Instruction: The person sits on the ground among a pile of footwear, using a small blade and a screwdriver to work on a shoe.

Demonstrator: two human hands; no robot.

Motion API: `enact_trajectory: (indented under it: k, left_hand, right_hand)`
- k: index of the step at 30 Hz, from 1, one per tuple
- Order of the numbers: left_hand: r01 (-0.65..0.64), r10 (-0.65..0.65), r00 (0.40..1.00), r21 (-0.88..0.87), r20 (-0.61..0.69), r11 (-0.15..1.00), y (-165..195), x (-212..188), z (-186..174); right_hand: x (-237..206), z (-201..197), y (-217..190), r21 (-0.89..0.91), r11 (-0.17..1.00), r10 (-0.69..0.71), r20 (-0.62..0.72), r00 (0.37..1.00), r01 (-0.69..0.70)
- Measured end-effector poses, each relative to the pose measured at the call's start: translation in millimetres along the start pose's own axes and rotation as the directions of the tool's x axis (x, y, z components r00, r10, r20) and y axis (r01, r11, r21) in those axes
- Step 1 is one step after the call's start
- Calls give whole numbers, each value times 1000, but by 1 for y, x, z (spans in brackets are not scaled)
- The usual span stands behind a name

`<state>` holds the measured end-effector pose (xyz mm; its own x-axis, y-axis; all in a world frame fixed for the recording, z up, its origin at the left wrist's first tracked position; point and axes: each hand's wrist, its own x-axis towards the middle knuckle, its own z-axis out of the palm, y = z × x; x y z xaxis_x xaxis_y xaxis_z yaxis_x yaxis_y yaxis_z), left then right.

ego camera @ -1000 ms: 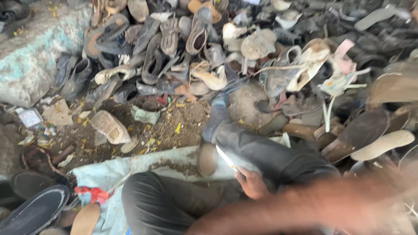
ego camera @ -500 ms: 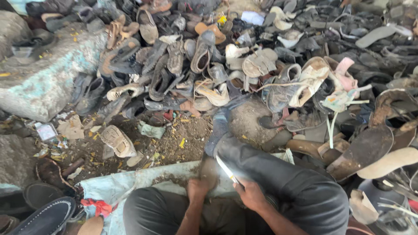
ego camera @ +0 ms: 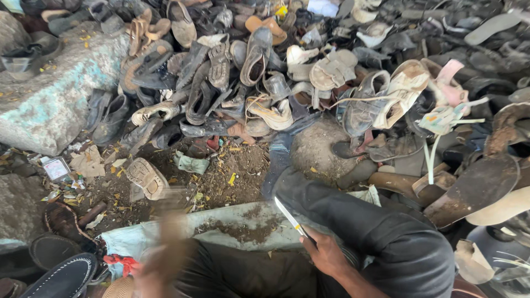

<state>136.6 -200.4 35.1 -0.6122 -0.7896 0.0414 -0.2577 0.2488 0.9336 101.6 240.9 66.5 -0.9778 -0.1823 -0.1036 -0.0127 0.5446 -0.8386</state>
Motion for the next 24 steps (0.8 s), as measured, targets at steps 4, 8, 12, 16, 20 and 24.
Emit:
enact_trajectory:
  k: [4, 8, 12, 16, 20, 24]
  left_hand:
    - [-148, 111, 903, -57, -414, 987, 75, 52, -75]
    - [-213, 199, 968, -74, -153, 974, 123, 15, -29]
    - [-257, 341, 726, -225, 597, 940, 147, -83, 144]
    - [-653, 610, 491, -202, 622, 730, 200, -143, 322]
    - [-71, 50, 641, -6, 766, 997, 231, -169, 459]
    - [327, -201, 653, -32, 730, 945, 225, -182, 559]
  right_hand:
    - [11, 8, -6, 1, 992, -124, 24, 992, 124]
    - [20, 18, -8, -123, 992, 44, 271, 961, -11]
    - [18, 25, 2, -148, 989, 72, 315, 946, -26]
    - [19, 36, 19, -97, 990, -67, 283, 957, 98]
    - [26, 42, 35, -16, 998, -53, 303, 951, 61]
    - [30, 39, 44, 55, 997, -74, 357, 931, 58]
